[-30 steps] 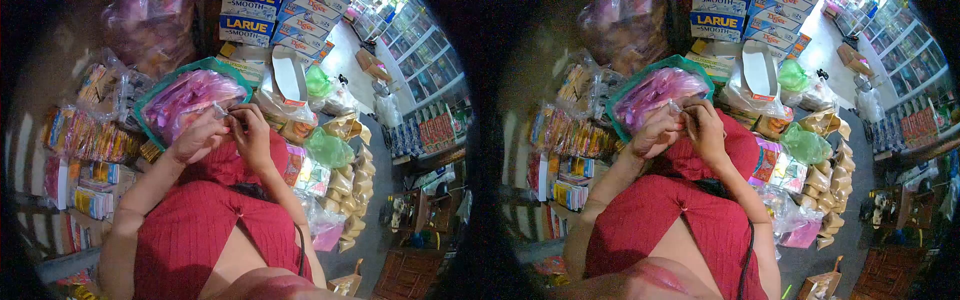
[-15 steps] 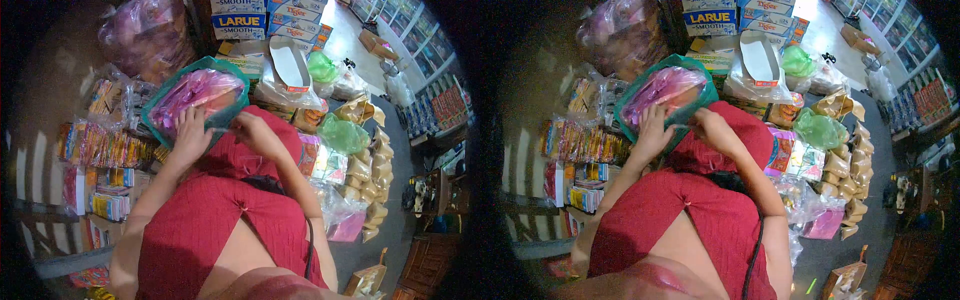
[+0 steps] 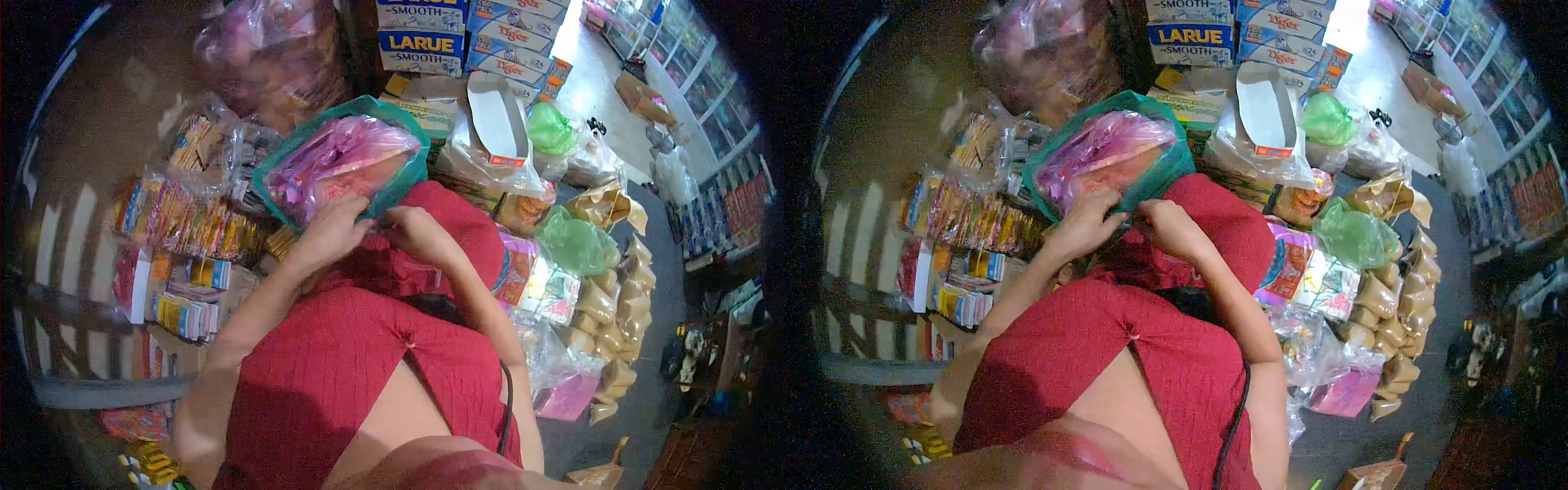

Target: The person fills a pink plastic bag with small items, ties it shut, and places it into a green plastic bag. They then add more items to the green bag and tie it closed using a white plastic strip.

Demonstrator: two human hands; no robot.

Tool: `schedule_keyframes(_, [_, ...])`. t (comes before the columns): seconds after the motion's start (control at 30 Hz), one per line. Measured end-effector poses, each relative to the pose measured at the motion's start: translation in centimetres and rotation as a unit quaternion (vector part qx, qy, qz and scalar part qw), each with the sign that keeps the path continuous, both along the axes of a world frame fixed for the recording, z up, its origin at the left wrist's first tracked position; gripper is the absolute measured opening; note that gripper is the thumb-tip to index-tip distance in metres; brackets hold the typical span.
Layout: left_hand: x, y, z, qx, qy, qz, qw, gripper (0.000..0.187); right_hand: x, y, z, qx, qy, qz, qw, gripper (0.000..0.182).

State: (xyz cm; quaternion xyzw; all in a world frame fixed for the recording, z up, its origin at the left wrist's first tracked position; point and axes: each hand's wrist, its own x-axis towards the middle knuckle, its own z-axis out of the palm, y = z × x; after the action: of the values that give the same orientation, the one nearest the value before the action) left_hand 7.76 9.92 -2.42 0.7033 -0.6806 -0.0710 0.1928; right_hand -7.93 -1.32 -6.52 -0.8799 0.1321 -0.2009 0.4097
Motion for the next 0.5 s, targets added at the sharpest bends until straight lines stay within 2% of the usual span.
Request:
schedule_keyframes(0.07, [-0.8, 0.0, 0.5, -0.032, 0.013, -0.010, 0.999, 0.024, 0.7, 0.1, -0.4, -0.010, 0.007, 0.009, 1.000, 0.017])
schedule_keyframes(0.1, [-0.9, -0.1, 0.8, -0.030, 0.010, -0.014, 0.999, 0.024, 1.2, 0.0, -0.7, -0.023, 0.028, -0.021, 0.999, 0.018])
schedule_keyframes(0.17, [-1.0, -0.1, 1.2, 0.066, 0.098, 0.062, 0.991, 0.025, 1.9, 0.0, -1.1, -0.036, 0.048, -0.050, 0.997, 0.019])
schedule_keyframes(0.3, [0.2, 0.0, 0.2, 0.063, 0.085, 0.080, 0.991, 0.026, 2.3, 0.5, -0.8, -0.026, 0.014, -0.054, 0.998, 0.021])
schedule_keyframes(0.37, [0.4, 0.0, 0.5, 0.086, 0.143, 0.084, 0.982, 0.028, 2.3, 1.3, -1.0, -0.002, 0.003, -0.038, 0.999, 0.021])
schedule_keyframes(0.43, [0.5, 0.1, 0.9, 0.102, 0.151, 0.076, 0.980, 0.028, 2.5, 1.9, -1.3, 0.024, -0.037, -0.040, 0.998, 0.023])
schedule_keyframes(0.5, [0.8, 0.2, 1.2, 0.118, 0.157, 0.066, 0.978, 0.027, 2.8, 2.3, -1.5, 0.015, -0.013, -0.072, 0.997, 0.023])
